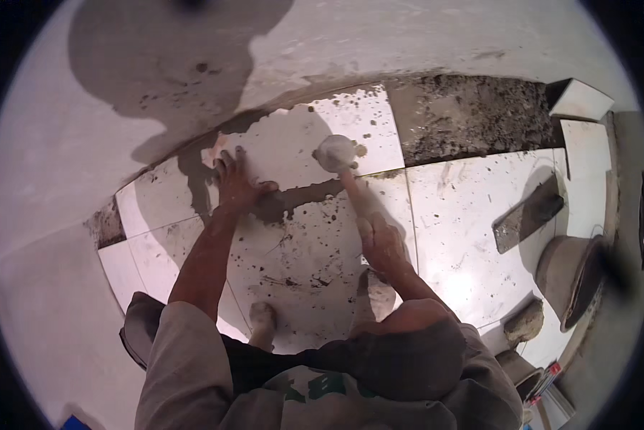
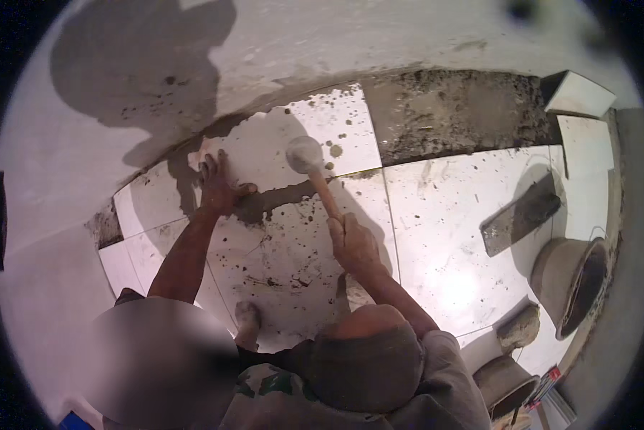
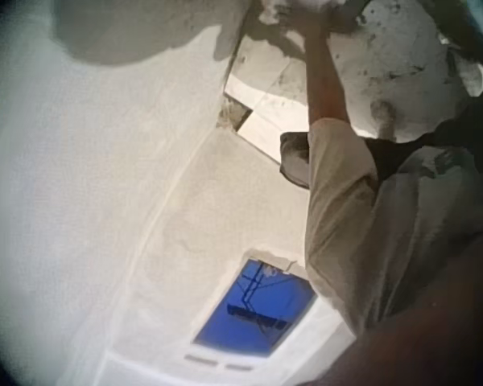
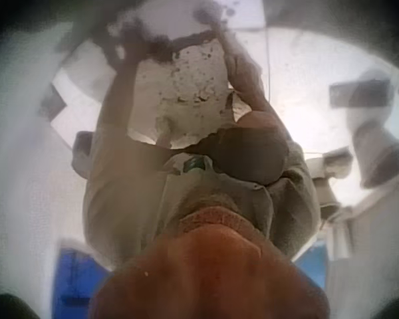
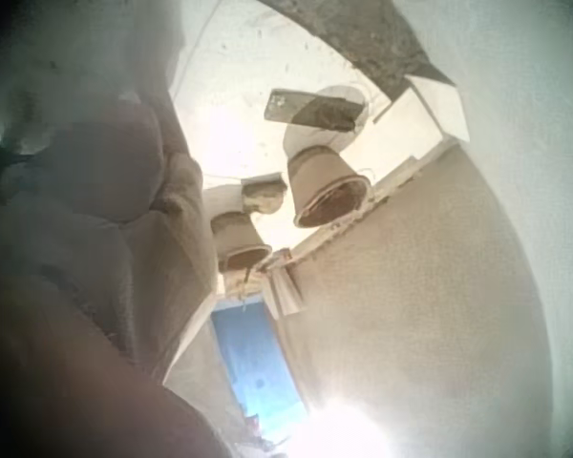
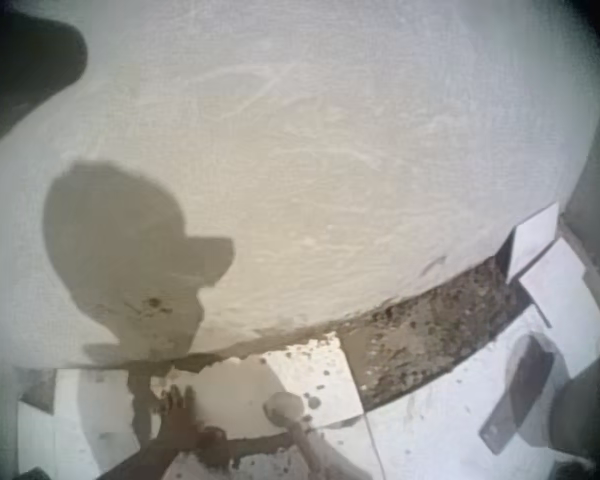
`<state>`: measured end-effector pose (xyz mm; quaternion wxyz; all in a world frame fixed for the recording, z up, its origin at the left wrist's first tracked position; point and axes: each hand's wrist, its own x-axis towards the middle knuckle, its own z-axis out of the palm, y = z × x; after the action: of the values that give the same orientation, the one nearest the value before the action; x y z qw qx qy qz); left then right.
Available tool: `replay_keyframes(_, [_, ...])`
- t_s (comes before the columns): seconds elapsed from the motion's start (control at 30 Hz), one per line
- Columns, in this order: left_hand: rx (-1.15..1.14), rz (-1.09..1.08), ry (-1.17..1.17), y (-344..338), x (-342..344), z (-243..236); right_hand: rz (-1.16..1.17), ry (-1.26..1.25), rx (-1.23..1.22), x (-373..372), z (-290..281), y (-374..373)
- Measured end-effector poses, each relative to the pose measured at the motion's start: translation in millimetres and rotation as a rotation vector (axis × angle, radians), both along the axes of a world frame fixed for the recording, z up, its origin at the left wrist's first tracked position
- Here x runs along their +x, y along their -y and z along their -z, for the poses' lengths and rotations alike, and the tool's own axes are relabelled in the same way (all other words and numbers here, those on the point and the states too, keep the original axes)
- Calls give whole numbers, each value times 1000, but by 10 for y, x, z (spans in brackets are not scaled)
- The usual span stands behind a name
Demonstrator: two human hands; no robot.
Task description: Spreading mortar, laying tiles, and securing them with a mallet during a floor renovation.
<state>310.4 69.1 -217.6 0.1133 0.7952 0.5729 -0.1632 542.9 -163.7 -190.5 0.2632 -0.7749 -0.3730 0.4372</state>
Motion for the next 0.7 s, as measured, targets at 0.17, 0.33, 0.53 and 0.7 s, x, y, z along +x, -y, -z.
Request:
replay_keyframes(0.17, [-65, -256, 54, -158, 355, -48, 56, 74, 204, 100, 39, -276])
replay_keyframes(0.33, [-140, -362, -31, -425, 498, 160, 94, 97, 160, 182, 67, -554])
replay_keyframes(0.53, [-235, -269, 258, -459, 426, 147, 87, 58, 3, 152, 149, -548])
replay_keyframes(0.7, [-185, -295, -98, -429, 626, -3, 152, -5, 42, 171, -8, -584])
